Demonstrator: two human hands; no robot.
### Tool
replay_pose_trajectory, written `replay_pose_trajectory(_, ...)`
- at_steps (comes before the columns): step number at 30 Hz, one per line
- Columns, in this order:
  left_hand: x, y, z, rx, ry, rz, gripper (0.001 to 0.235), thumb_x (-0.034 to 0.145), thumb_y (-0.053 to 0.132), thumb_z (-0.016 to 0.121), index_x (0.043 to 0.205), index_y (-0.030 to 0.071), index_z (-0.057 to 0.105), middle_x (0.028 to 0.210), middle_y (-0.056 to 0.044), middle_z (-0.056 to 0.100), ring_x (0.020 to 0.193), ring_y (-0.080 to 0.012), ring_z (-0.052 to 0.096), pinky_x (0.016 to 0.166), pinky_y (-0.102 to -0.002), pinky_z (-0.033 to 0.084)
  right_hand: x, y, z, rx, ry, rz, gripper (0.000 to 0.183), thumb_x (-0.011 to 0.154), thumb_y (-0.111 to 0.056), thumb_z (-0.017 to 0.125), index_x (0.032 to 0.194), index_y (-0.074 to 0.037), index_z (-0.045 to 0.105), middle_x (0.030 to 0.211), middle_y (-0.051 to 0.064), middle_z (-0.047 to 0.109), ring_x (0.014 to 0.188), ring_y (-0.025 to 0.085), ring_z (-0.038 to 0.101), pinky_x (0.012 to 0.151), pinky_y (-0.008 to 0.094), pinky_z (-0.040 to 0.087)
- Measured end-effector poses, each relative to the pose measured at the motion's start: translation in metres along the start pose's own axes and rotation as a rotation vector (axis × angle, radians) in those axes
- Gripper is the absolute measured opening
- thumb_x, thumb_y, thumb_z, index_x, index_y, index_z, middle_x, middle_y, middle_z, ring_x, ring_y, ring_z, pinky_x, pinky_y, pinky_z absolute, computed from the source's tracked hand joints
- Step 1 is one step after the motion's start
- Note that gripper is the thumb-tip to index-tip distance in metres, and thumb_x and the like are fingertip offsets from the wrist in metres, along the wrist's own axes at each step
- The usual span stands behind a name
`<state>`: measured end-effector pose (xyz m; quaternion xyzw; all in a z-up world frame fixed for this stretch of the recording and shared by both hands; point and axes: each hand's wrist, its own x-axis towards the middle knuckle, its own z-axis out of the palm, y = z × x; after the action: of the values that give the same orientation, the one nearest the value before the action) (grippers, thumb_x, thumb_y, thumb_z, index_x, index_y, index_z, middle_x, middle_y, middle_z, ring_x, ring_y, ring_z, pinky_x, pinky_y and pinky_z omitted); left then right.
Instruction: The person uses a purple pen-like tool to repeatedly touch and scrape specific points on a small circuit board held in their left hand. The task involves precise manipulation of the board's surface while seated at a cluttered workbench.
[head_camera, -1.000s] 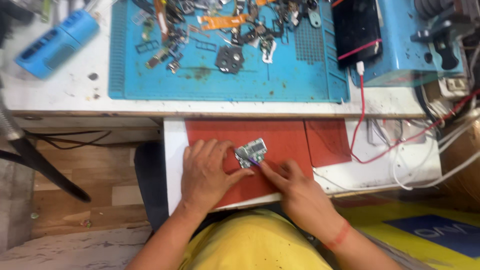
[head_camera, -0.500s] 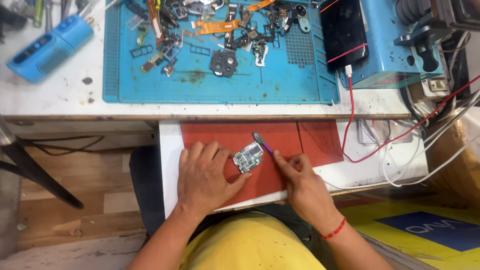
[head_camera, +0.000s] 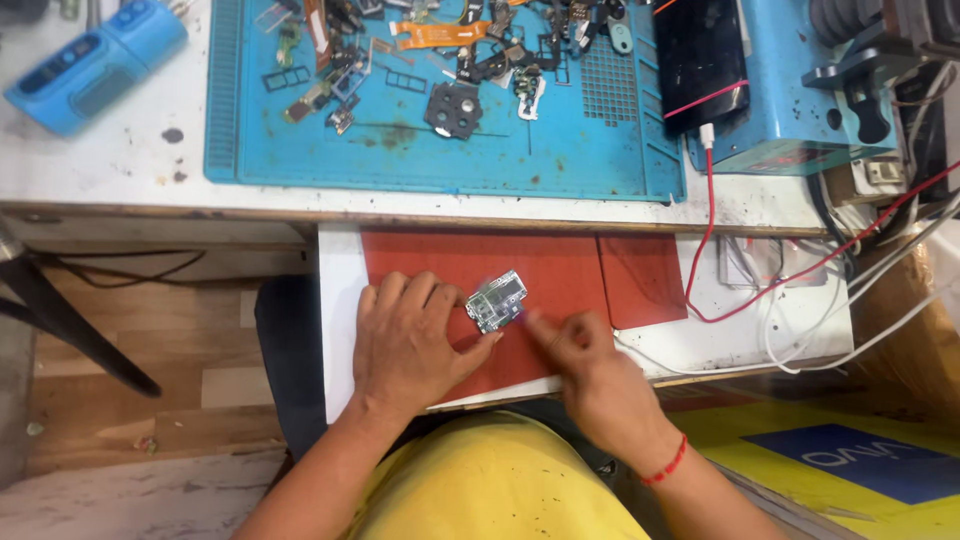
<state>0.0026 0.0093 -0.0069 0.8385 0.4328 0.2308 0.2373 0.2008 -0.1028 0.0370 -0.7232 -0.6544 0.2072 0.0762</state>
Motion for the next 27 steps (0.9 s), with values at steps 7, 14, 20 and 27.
replay_pose_trajectory(7, 0.001, -0.003, -0.002, 0.023, 0.041, 0.027, 0.052, 0.066, 0.051, 0.088, 0.096, 0.011, 0.072, 0.092, -0.004, 0.062, 0.090, -0.0265, 0.054, 0.077, -0.043, 0.039, 0.005, 0.003, 0.004, 0.024, -0.023, -0.043, 0.061, 0.083, 0.001, 0.060, 0.141, -0.019, 0.061, 0.100, 0.012, 0.060, 0.071, 0.035, 0.067, 0.059, 0.046, 0.054)
replay_pose_trajectory(14, 0.002, -0.002, 0.000, 0.009, 0.022, 0.006, 0.053, 0.067, 0.052, 0.087, 0.096, 0.010, 0.071, 0.092, -0.004, 0.063, 0.090, -0.0267, 0.054, 0.080, -0.043, 0.040, 0.003, 0.009, 0.007, 0.071, 0.004, -0.059, 0.072, 0.077, 0.006, 0.057, 0.145, -0.018, 0.058, 0.101, 0.015, 0.057, 0.074, 0.036, 0.064, 0.062, 0.046, 0.053)
replay_pose_trajectory(20, 0.003, -0.001, 0.000, -0.002, 0.020, 0.009, 0.055, 0.067, 0.051, 0.087, 0.100, 0.010, 0.071, 0.094, -0.002, 0.065, 0.090, -0.0262, 0.055, 0.079, -0.043, 0.040, 0.001, 0.012, 0.008, 0.009, 0.031, 0.021, 0.067, 0.080, 0.002, 0.060, 0.144, -0.019, 0.058, 0.105, 0.013, 0.059, 0.067, 0.037, 0.064, 0.058, 0.048, 0.051)
replay_pose_trajectory(27, 0.003, -0.003, -0.001, -0.005, 0.017, 0.002, 0.058, 0.066, 0.051, 0.088, 0.103, 0.011, 0.070, 0.094, -0.004, 0.065, 0.091, -0.0267, 0.055, 0.081, -0.043, 0.041, 0.004, 0.020, 0.009, 0.014, 0.031, -0.032, 0.062, 0.082, 0.001, 0.060, 0.141, -0.018, 0.062, 0.103, 0.012, 0.060, 0.071, 0.034, 0.066, 0.060, 0.045, 0.054)
